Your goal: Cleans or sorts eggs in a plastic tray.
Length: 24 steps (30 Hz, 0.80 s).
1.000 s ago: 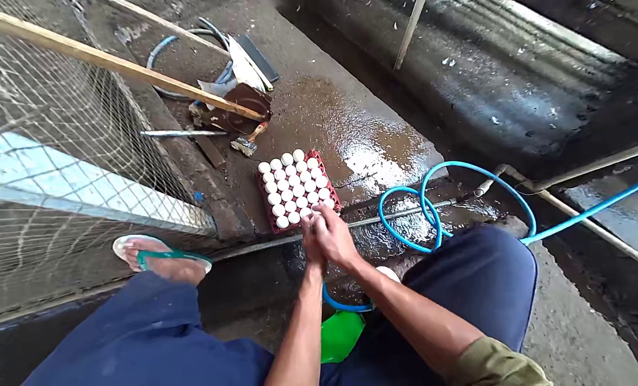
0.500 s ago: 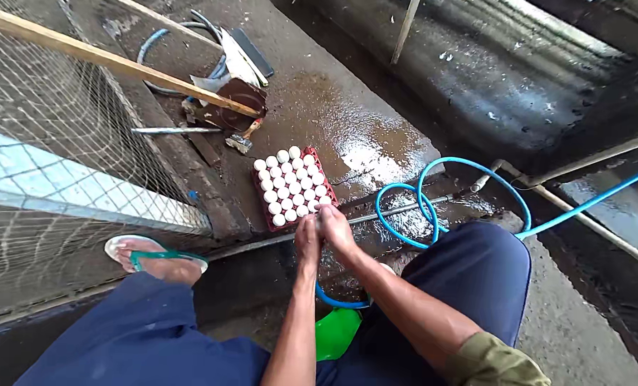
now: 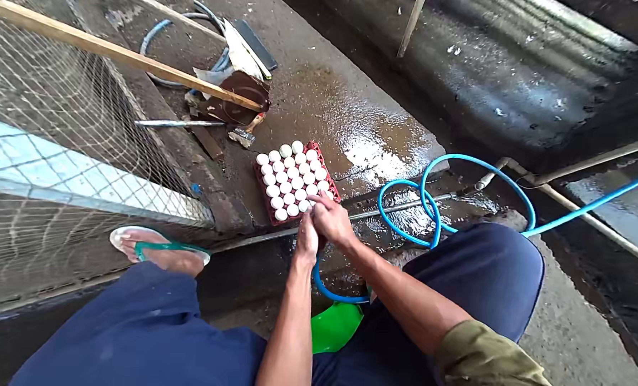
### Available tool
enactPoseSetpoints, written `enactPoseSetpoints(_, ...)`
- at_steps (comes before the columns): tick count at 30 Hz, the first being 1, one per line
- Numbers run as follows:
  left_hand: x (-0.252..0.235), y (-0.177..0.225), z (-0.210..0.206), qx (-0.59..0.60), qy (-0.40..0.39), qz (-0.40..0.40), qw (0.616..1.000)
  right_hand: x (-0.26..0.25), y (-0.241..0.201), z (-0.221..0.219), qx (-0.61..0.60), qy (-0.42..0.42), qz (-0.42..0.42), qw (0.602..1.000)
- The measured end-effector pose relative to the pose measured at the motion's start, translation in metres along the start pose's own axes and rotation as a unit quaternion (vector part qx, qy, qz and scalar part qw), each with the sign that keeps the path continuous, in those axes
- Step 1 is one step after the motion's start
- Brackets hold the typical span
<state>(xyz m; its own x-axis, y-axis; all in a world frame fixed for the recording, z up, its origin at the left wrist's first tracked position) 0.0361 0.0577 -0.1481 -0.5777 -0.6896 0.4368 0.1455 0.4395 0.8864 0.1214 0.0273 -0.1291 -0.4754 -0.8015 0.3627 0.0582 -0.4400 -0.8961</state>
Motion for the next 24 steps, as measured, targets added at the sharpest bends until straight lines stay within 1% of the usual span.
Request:
enactPoseSetpoints(1, -0.001, -0.003, -0.003, -0.004, 0.004, 0.0, 1.0, -0.007, 0.007, 0.002, -0.053, 0.001, -0.056, 0.997)
enactPoseSetpoints(2, -0.002, -0.003, -0.003, -0.017, 0.011, -0.007, 1.0, -0.01, 0.01, 0.001, -0.087, 0.008, -0.089, 0.992)
enactPoseSetpoints(3, -0.004, -0.001, -0.002, -0.041, 0.026, -0.02, 0.999, -0.007, 0.006, -0.001, -0.085, 0.009, -0.089, 0.992)
enactPoseSetpoints(5, -0.01, 0.004, 0.003, -0.103, 0.039, -0.06, 0.992, 0.007, -0.006, -0.009, -0.035, -0.004, -0.026, 0.999)
enactPoseSetpoints(6, -0.01, -0.001, 0.005, -0.111, 0.027, -0.062, 0.992, 0.009, -0.003, -0.01, -0.025, 0.008, 0.002, 1.0)
enactPoseSetpoints(7, -0.011, -0.007, 0.005, -0.075, 0.003, -0.05, 0.996, 0.005, 0.005, -0.006, -0.041, 0.023, 0.0, 0.999)
enactPoseSetpoints(9, -0.014, -0.009, -0.005, -0.024, -0.008, -0.032, 0.999, -0.015, 0.021, 0.007, -0.1, 0.057, -0.07, 0.991)
enactPoseSetpoints(10, -0.013, -0.01, -0.01, -0.003, -0.012, -0.026, 1.0, -0.018, 0.022, 0.009, -0.111, 0.062, -0.094, 0.987)
enactPoseSetpoints(11, -0.011, -0.009, -0.011, 0.017, -0.013, -0.019, 1.0, -0.013, 0.017, 0.009, -0.093, 0.064, -0.091, 0.989)
enactPoseSetpoints(13, -0.006, -0.003, -0.011, 0.053, 0.0, -0.026, 0.998, -0.001, 0.005, 0.002, -0.03, 0.049, -0.011, 0.998)
enactPoseSetpoints(14, -0.003, -0.001, -0.009, 0.055, 0.007, -0.015, 0.998, 0.0, 0.004, 0.0, -0.009, 0.051, 0.027, 0.998)
enactPoseSetpoints(15, -0.003, 0.001, -0.008, 0.045, 0.007, 0.007, 0.999, -0.004, 0.004, 0.003, -0.007, 0.052, 0.032, 0.998)
enactPoseSetpoints(16, -0.005, 0.001, -0.008, 0.032, 0.014, 0.025, 0.999, -0.013, 0.007, 0.007, -0.03, 0.046, -0.006, 0.998)
enactPoseSetpoints(17, -0.009, -0.001, -0.009, 0.022, 0.021, 0.027, 0.999, -0.022, 0.013, 0.009, -0.065, 0.045, -0.056, 0.995)
enactPoseSetpoints(18, -0.011, -0.003, -0.009, 0.017, 0.038, 0.028, 0.999, -0.026, 0.015, 0.008, -0.087, 0.041, -0.086, 0.992)
enactPoseSetpoints(19, -0.011, -0.003, -0.006, 0.008, 0.058, 0.025, 0.998, -0.023, 0.012, 0.004, -0.08, 0.04, -0.083, 0.992)
enactPoseSetpoints(21, -0.019, -0.003, 0.001, -0.033, 0.066, 0.005, 0.997, -0.009, 0.003, -0.008, -0.018, 0.05, -0.007, 0.999)
enactPoseSetpoints(22, -0.019, -0.004, 0.004, -0.038, 0.057, 0.011, 0.998, -0.007, 0.003, -0.011, -0.013, 0.064, 0.025, 0.998)
enactPoseSetpoints(23, -0.017, -0.004, 0.005, -0.015, 0.049, 0.023, 0.998, -0.009, 0.007, -0.009, -0.037, 0.069, 0.02, 0.997)
enactPoseSetpoints(24, -0.015, -0.004, 0.003, 0.005, 0.058, 0.044, 0.997, -0.016, 0.01, -0.005, -0.069, 0.071, -0.012, 0.995)
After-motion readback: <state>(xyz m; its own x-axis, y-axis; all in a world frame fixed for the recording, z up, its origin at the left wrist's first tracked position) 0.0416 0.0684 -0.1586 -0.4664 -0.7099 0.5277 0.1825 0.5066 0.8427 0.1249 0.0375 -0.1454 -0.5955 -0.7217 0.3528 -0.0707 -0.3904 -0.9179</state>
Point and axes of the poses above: each hand's wrist, its own x-axis away from the middle knuckle, its own z-axis out of the back of the hand, y = z × x, the point moved 5 cm from there along -x, towards the middle knuckle, and after that the axes turned 7 degrees about -y, right-handed, at the moved point
